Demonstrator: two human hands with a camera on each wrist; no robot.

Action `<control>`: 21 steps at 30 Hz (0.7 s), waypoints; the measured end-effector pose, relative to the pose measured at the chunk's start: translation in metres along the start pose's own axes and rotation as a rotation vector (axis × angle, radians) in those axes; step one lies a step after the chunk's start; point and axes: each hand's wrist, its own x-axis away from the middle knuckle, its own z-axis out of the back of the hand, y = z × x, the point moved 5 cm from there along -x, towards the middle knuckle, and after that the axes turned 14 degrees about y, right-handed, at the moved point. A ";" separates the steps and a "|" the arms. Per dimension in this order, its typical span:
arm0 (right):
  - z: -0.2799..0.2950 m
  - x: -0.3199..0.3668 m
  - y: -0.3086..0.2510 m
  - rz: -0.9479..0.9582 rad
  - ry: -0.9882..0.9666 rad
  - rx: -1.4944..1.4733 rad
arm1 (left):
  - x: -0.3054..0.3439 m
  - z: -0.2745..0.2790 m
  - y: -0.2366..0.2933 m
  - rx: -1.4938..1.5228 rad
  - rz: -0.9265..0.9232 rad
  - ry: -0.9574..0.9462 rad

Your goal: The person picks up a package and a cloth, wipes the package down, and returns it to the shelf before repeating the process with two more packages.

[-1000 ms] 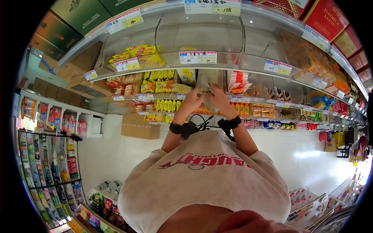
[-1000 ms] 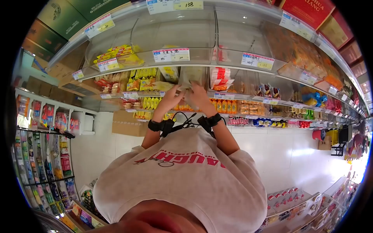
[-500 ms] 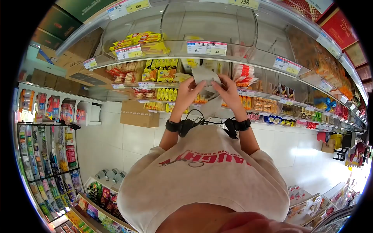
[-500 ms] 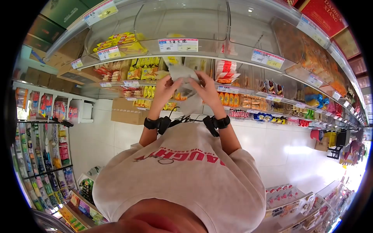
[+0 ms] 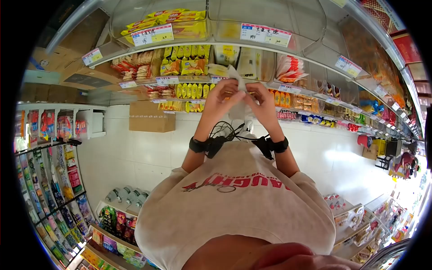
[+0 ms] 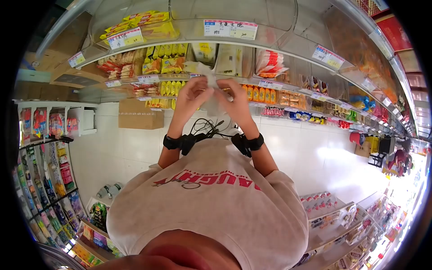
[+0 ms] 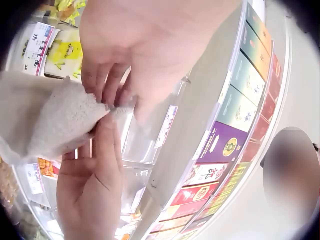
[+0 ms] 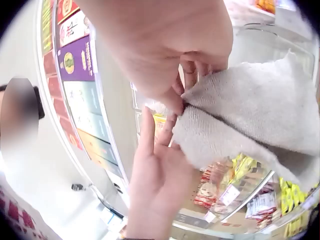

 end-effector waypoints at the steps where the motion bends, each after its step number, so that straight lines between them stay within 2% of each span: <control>1: 0.002 0.002 0.004 -0.047 0.033 -0.028 | 0.003 0.001 0.001 -0.052 -0.030 -0.066; 3: 0.007 0.006 0.007 -0.140 0.100 -0.084 | 0.009 0.002 0.000 -0.155 -0.093 -0.198; 4: 0.007 0.009 0.005 -0.116 0.158 -0.090 | 0.011 0.003 -0.005 -0.152 -0.061 -0.212; 7: 0.015 0.018 0.011 -0.013 0.335 0.110 | 0.015 0.005 -0.013 -0.102 0.079 -0.190; 10: 0.033 0.017 0.010 -0.028 0.452 0.042 | 0.012 0.014 -0.036 -0.103 -0.012 -0.060; 13: 0.049 0.014 0.007 -0.152 0.405 -0.042 | 0.010 0.016 -0.023 -0.130 -0.018 0.082; 14: 0.051 0.016 0.005 -0.153 0.350 -0.030 | 0.014 0.015 -0.012 -0.269 0.047 0.085; 17: 0.035 0.020 -0.025 -0.238 0.134 -0.129 | 0.014 0.001 -0.021 -0.143 0.057 0.094; 18: 0.042 0.020 -0.023 -0.127 0.109 -0.020 | 0.013 -0.007 -0.021 -0.129 0.034 0.077; 21: 0.072 0.025 -0.020 0.010 0.329 0.127 | 0.016 -0.028 -0.029 -0.144 -0.025 0.062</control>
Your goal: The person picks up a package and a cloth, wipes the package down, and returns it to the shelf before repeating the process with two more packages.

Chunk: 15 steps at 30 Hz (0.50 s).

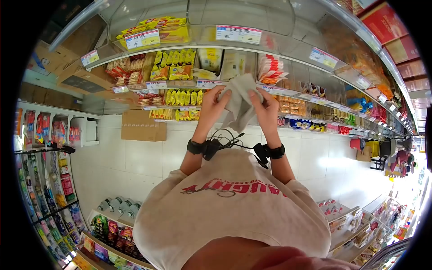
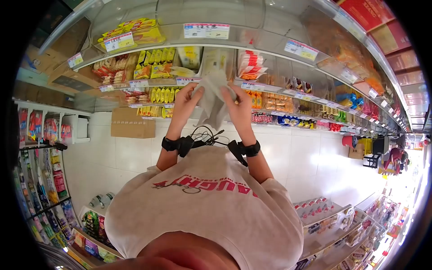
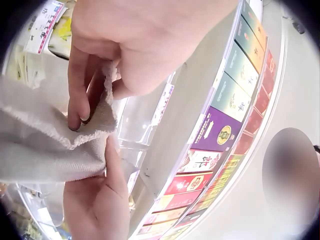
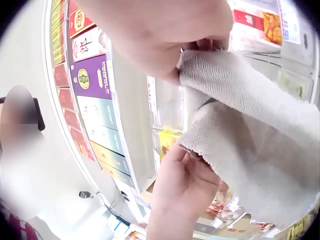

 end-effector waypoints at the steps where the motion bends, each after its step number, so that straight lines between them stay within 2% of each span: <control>1: 0.015 -0.005 -0.003 0.081 0.121 0.126 | 0.001 -0.006 -0.004 -0.044 -0.022 0.012; 2: 0.024 -0.006 -0.011 0.240 0.152 0.143 | 0.001 -0.013 -0.006 -0.089 -0.046 0.021; 4: 0.042 0.002 -0.037 0.542 0.221 0.183 | 0.008 -0.031 0.001 -0.088 0.042 -0.039; 5: 0.043 0.005 -0.040 0.610 0.104 0.206 | 0.013 -0.040 0.002 -0.088 0.091 -0.069; 7: 0.042 0.012 -0.043 0.742 -0.125 0.247 | 0.016 -0.054 -0.011 0.008 0.003 -0.014; 8: 0.048 0.014 -0.042 0.703 -0.133 0.240 | 0.018 -0.060 -0.018 0.057 -0.041 0.012; 11: 0.068 0.010 -0.029 0.570 -0.222 0.171 | 0.037 -0.092 0.006 0.326 0.246 0.019; 13: 0.089 0.001 -0.009 0.423 -0.356 0.064 | 0.044 -0.098 0.002 -0.010 0.039 -0.069; 14: 0.101 -0.004 -0.003 0.434 -0.260 0.070 | 0.045 -0.103 0.002 -0.176 -0.069 -0.113; 15: 0.112 -0.010 -0.013 0.442 -0.166 0.076 | 0.051 -0.111 0.009 -0.203 -0.095 -0.186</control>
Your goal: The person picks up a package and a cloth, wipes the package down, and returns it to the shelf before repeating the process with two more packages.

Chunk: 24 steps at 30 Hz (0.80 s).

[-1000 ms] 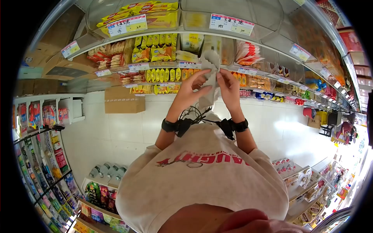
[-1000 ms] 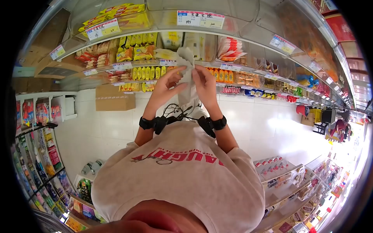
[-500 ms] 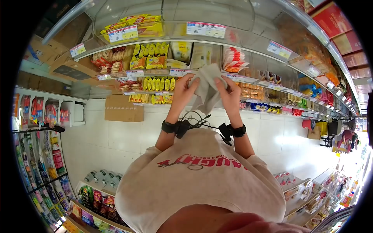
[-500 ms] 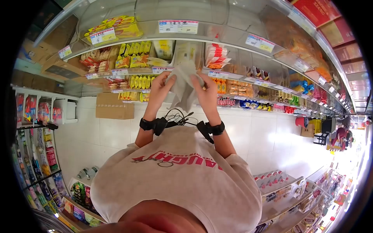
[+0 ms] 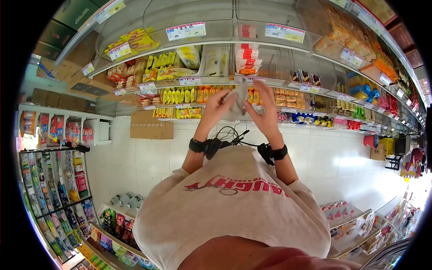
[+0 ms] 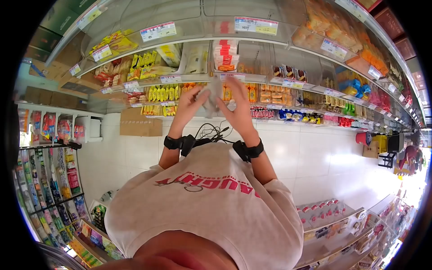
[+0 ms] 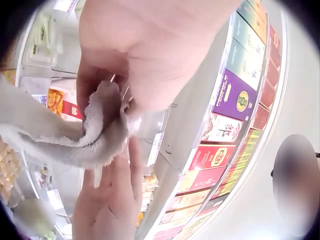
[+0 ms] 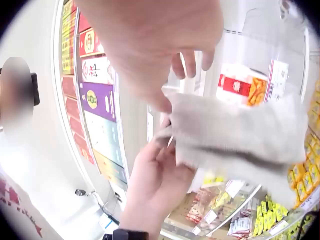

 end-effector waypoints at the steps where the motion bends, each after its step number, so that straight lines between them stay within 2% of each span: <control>1: 0.012 -0.005 -0.003 0.001 0.086 0.026 | 0.006 -0.007 0.014 -0.026 -0.028 -0.069; 2: 0.019 -0.009 0.003 0.007 0.025 0.023 | 0.012 -0.015 0.022 -0.050 -0.054 -0.134; 5: 0.018 0.014 0.055 -0.592 -0.602 -0.363 | 0.023 -0.029 0.024 -0.116 -0.165 -0.165; 6: 0.016 0.021 0.061 -0.584 -0.708 -0.392 | 0.026 -0.032 0.022 -0.103 -0.163 -0.149; 9: 0.006 0.037 0.091 -0.586 -0.840 -0.097 | 0.036 -0.023 0.013 -0.183 -0.170 0.032; 10: 0.001 0.040 0.095 -0.542 -0.650 -0.167 | 0.040 -0.015 0.008 -0.206 -0.146 0.181; 12: -0.006 0.034 0.107 -0.420 -0.377 -0.128 | 0.050 0.001 -0.004 -0.247 -0.107 0.482; 14: -0.009 0.024 0.099 -0.352 -0.157 -0.059 | 0.063 0.019 -0.044 -0.084 0.243 0.434; 15: -0.014 0.021 0.088 -0.379 -0.173 -0.077 | 0.071 0.026 -0.059 0.006 0.412 0.405; 17: -0.025 0.020 0.071 -0.431 -0.196 -0.107 | 0.081 0.024 -0.066 0.261 0.601 0.263; 18: -0.036 0.025 0.065 -0.395 -0.298 -0.096 | 0.086 0.021 -0.068 0.436 0.678 0.211; 19: -0.045 0.029 0.050 -0.438 -0.397 -0.204 | 0.088 0.017 -0.070 0.614 0.750 0.154; 20: -0.053 0.034 0.033 -0.480 -0.492 -0.312 | 0.086 0.018 -0.069 0.784 0.659 0.186; 21: -0.059 0.039 0.019 -0.521 -0.584 -0.418 | 0.087 0.024 -0.068 0.839 0.663 0.283; 23: -0.072 0.049 0.010 -0.386 -0.725 -0.426 | 0.083 0.037 -0.064 0.953 0.659 0.469; 24: -0.080 0.052 0.005 -0.315 -0.795 -0.426 | 0.076 0.045 -0.062 0.792 0.495 0.400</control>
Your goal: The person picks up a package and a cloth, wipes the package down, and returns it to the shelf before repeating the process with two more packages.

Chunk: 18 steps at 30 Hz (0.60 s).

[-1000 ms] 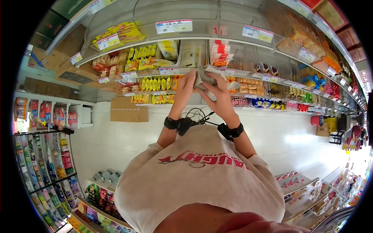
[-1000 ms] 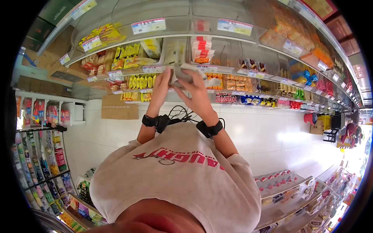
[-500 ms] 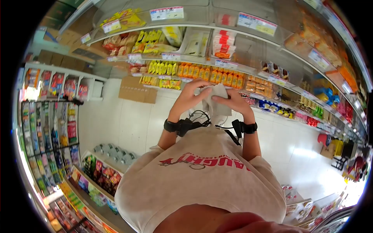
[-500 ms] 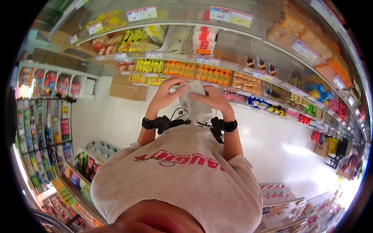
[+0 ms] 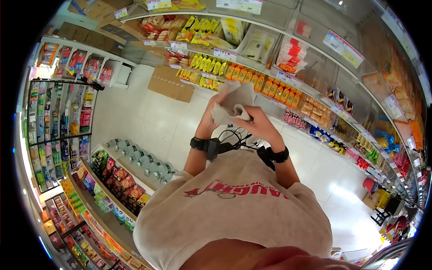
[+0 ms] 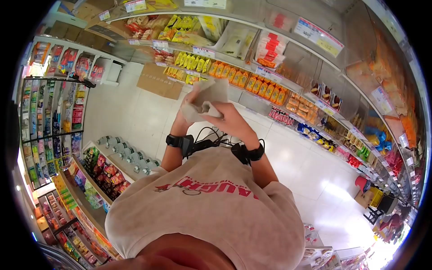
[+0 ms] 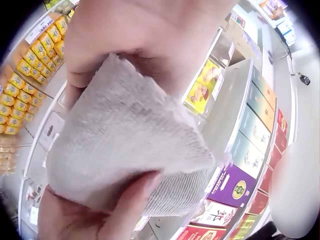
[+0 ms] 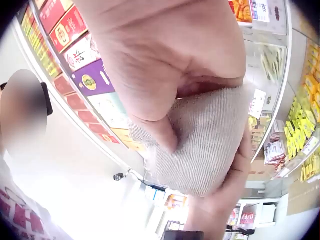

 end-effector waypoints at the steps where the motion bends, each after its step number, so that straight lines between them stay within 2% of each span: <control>1: -0.003 -0.004 -0.001 0.028 0.046 0.029 | -0.004 0.009 0.004 -0.092 -0.042 0.034; 3: -0.011 -0.013 -0.007 0.083 0.144 0.088 | -0.011 0.033 0.013 -0.275 -0.123 0.098; 4: -0.013 -0.022 -0.017 0.105 0.298 0.080 | -0.017 0.028 0.024 -0.166 -0.220 -0.191; 6: -0.012 -0.043 -0.027 0.340 0.546 0.381 | -0.025 0.029 0.039 -0.217 -0.227 -0.162; 8: -0.019 -0.063 -0.016 0.257 0.707 0.252 | -0.023 0.022 0.059 -0.262 -0.224 -0.121; 11: -0.046 -0.083 0.016 -0.349 0.487 -0.424 | -0.046 0.045 0.078 -0.459 -0.330 -0.130; 12: -0.051 -0.088 0.027 -0.371 0.481 -0.425 | -0.048 0.045 0.092 -0.544 -0.370 -0.086; 14: -0.051 -0.104 0.037 -0.233 0.511 -0.049 | -0.046 0.039 0.125 -0.707 -0.445 0.008; 17: -0.051 -0.122 0.040 0.037 0.616 0.378 | -0.093 0.073 0.136 -0.596 -0.743 0.173; 18: -0.052 -0.129 0.033 0.143 0.662 0.497 | -0.102 0.075 0.143 -0.558 -0.702 0.153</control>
